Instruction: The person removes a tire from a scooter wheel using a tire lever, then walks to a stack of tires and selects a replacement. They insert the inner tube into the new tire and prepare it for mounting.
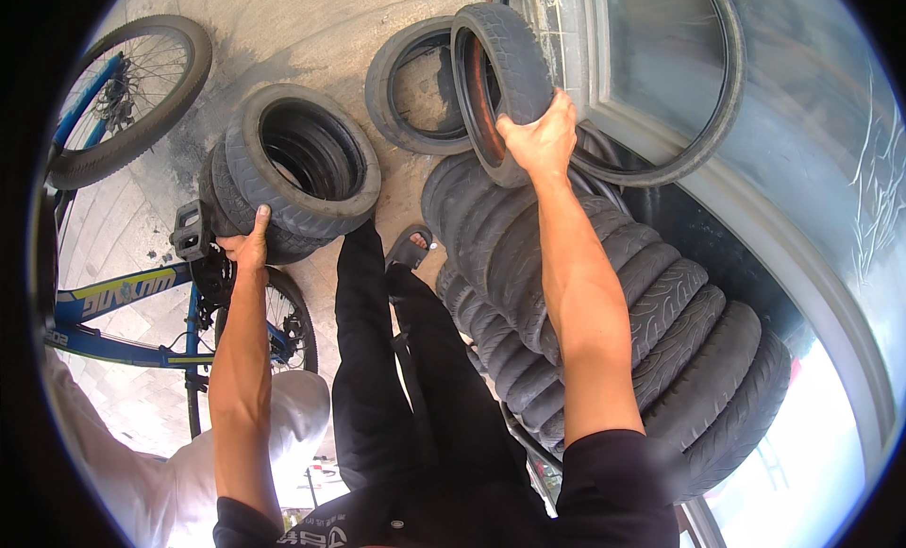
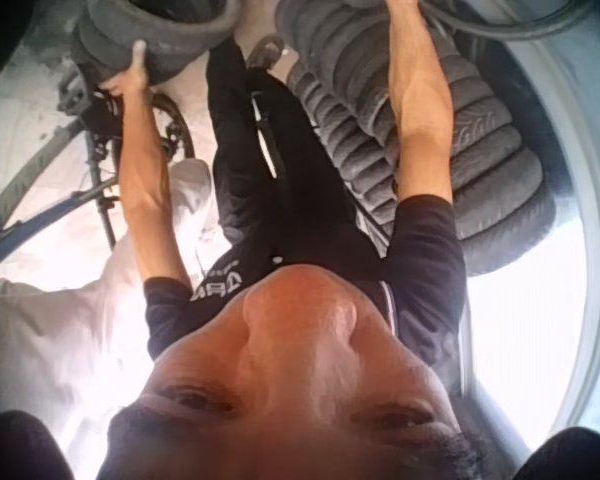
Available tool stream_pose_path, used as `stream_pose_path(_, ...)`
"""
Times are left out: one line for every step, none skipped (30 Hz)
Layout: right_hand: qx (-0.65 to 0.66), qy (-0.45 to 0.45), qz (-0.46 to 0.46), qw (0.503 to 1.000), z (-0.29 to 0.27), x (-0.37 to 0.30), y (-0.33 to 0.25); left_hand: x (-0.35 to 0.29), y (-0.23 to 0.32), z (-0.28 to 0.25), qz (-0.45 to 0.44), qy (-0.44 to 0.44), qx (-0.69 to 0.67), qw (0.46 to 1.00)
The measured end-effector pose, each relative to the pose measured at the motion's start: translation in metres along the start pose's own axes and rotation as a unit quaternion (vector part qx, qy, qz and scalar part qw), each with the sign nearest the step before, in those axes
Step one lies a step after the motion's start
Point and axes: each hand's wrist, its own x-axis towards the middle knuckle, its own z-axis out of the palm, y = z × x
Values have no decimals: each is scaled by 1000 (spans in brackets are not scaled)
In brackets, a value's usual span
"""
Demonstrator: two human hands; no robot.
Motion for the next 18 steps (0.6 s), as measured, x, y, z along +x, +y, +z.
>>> stream_pose_path(0,-4,1,1000,-2,2,2,-1,0,0,0,1,3,1000)
stream_pose_path(-3,-7,3,1000,-3,4,4,-1,0,1,1,1,7,1000)
stream_pose_path(8,-20,10,1000,-5,6,5,-2,0,2,2,3,2,1000)
stream_pose_path(5,-18,9,1000,-6,7,6,-4,1,3,1,3,-1,1000)
stream_pose_path(3,-14,4,1000,-6,8,7,-5,2,5,0,3,-3,1000)
stream_pose_path(-3,-13,2,1000,-6,8,7,-8,3,7,-2,3,-5,1000)
stream_pose_path(8,-15,0,1000,-5,8,8,-10,5,10,-7,2,-1,1000)
stream_pose_path(7,-11,-5,1000,-4,7,8,-14,6,13,-6,1,-5,1000)
stream_pose_path(2,-10,-5,1000,-4,6,7,-17,10,19,1,16,12,1000)
stream_pose_path(-2,-8,-9,1000,-3,6,7,-21,12,24,-3,26,25,999)
stream_pose_path(-3,-11,-11,1000,-3,5,6,-27,14,27,-5,6,15,1000)
stream_pose_path(-8,-16,0,1000,-4,5,6,-32,16,33,-5,-1,1,1000)
stream_pose_path(-10,-18,3,1000,-4,5,7,-37,18,37,-5,-13,-4,1000)
stream_pose_path(-12,-17,-4,1000,-5,6,7,-41,19,40,-2,-21,-21,1000)
stream_pose_path(-13,-23,3,1000,-7,8,8,-44,21,43,-5,-21,-8,1000)
stream_pose_path(-16,-29,4,999,-9,9,9,-47,22,45,-5,-22,-8,1000)
stream_pose_path(-14,-37,4,999,-10,11,11,-48,22,44,-9,-27,-6,1000)
stream_pose_path(-16,-39,6,999,-12,13,13,-48,22,43,-6,-22,-5,1000)
